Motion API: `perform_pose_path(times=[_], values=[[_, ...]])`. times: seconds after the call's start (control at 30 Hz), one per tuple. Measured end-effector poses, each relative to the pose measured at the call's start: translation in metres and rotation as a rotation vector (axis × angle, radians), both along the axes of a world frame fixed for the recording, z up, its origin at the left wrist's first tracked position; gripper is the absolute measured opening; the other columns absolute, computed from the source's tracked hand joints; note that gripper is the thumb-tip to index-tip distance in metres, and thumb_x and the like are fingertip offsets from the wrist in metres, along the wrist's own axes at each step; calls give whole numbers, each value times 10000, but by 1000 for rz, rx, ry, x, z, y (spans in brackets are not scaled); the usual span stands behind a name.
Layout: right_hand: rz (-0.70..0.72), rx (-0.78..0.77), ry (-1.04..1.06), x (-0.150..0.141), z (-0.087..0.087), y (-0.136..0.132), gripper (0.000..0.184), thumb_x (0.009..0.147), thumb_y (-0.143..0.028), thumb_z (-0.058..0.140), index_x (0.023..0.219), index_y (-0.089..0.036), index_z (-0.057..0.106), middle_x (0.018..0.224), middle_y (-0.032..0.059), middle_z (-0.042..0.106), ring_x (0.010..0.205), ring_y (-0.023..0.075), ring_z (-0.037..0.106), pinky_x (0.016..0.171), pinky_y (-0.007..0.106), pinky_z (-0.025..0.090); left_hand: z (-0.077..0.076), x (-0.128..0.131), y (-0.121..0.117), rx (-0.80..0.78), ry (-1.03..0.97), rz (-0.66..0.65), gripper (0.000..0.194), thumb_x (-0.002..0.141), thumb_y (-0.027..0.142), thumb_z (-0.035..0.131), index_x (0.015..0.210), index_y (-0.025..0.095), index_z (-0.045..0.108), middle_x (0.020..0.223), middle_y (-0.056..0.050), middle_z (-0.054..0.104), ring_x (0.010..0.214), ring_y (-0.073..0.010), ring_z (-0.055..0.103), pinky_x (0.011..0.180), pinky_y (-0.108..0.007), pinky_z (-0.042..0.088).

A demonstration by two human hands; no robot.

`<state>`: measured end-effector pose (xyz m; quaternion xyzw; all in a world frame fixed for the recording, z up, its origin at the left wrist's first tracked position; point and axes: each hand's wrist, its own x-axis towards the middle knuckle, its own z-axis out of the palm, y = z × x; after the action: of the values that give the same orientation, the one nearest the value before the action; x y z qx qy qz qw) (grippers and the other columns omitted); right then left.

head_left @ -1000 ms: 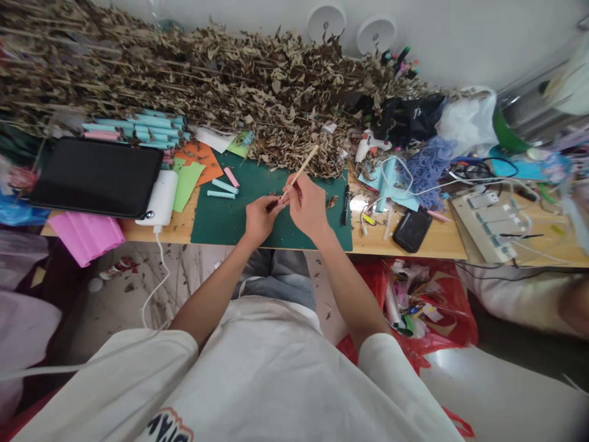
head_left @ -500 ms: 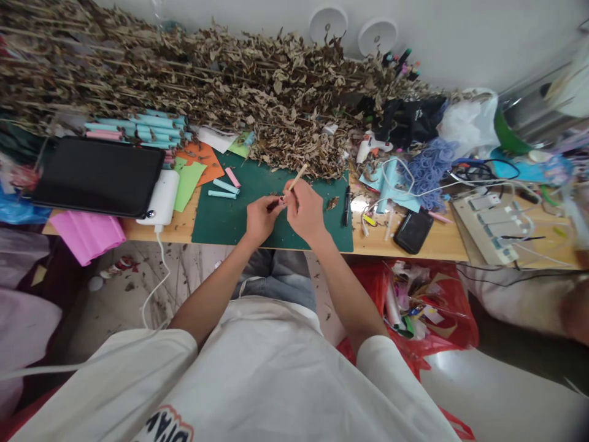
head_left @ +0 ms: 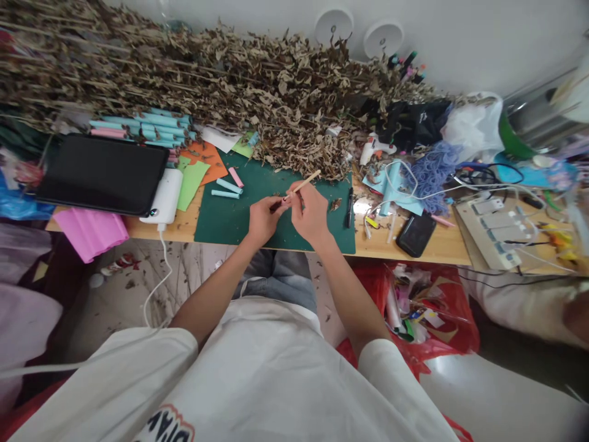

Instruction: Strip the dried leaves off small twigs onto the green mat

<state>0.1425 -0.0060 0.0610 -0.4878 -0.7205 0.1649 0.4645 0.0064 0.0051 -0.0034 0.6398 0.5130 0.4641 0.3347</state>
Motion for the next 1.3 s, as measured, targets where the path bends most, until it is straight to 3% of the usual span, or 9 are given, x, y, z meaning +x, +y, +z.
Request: perform_pose_path(times=[0.33,0.63,0.8,1.3], values=[[19,-58,105,1,-3,-1,216,1014,-401,391,995,-242,536,831,6,661,716,133,673,730,293,561,2,-1,-1,7,-11,-10,105,821,222,714,907,184,762,850,-50,754,710,-157,663,690,-263,508],[44,-37,28,-1,0,4,240,1016,-417,376,948,-241,526,792,3,646,715,140,661,727,294,548,6,-1,-2,-1,-19,-14,113,826,238,713,896,169,768,846,-52,756,715,-159,667,695,-255,506],[-44,-36,159,5,1,1,221,1014,-419,392,980,-239,516,807,-16,640,639,103,653,642,244,536,1,0,-1,-5,-20,2,122,800,231,742,907,176,762,874,-50,760,736,-164,673,718,-267,517],[-39,-43,148,-4,-6,-3,221,1015,-411,399,982,-236,530,829,-2,656,697,114,679,687,266,576,-1,-1,-1,16,-5,-17,110,823,223,714,909,169,758,838,-51,750,706,-153,655,688,-254,491]])
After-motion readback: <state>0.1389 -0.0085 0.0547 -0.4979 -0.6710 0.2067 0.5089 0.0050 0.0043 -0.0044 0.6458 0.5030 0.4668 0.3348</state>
